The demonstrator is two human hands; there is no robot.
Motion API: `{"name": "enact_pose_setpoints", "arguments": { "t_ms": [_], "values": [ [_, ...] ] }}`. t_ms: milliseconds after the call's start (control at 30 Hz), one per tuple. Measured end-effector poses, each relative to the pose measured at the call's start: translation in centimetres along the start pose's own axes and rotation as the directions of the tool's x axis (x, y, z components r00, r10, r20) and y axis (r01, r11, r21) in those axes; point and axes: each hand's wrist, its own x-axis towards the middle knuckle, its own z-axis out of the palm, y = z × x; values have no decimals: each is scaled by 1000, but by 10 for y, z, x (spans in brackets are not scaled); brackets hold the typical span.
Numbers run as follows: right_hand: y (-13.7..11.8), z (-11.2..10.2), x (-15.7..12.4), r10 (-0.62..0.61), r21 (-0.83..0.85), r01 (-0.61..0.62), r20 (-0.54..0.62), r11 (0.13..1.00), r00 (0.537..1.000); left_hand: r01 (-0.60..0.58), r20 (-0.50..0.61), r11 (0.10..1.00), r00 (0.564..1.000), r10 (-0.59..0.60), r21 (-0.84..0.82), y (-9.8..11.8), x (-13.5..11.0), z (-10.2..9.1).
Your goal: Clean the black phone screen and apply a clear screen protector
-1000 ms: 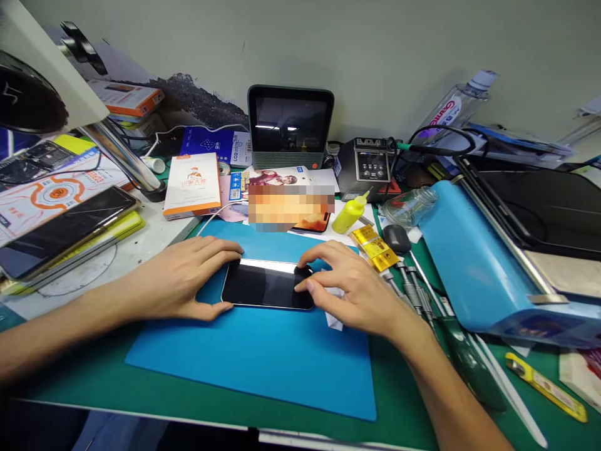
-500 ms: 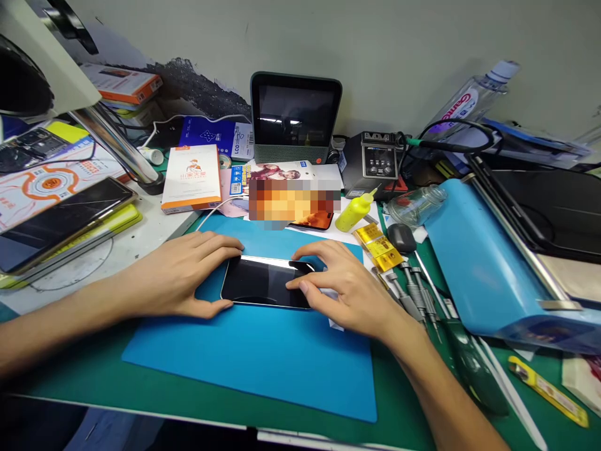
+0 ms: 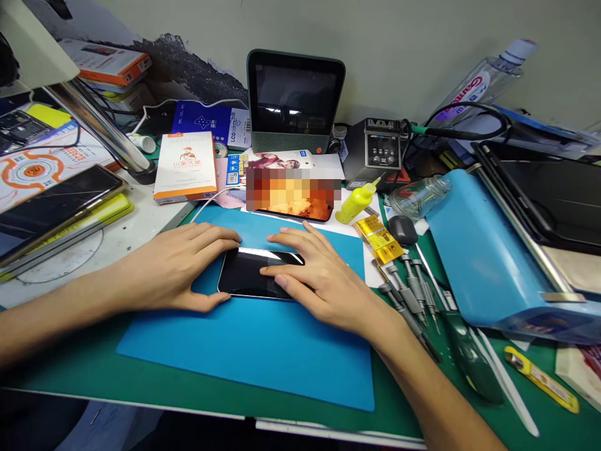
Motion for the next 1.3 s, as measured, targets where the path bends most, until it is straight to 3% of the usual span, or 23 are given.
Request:
{"name": "enact_pose_setpoints", "arguments": {
  "t_ms": [333,800,1000,1133,1300],
  "values": [
    [16,-28,-15,52,-33,-54,-33,998,998,20,18,999,1000,-20,-38,-1,0,-1],
    [5,-7,-4,27,0,-27,-30,1000,999,13,18,1000,1000,-12,-15,-1,0,1],
    [9,-17,-9,42,-7,-42,4,999,999,25,10,998,1000,-24,-59,-1,0,1],
    [13,-22,-14,81,18,-80,-86,997,993,21,6,998,1000,-20,-64,0,0,1],
    [11,-4,-6,212,63,-203,-225,977,951,17,13,999,1000,-16,-40,1,1,1]
  ]
}}
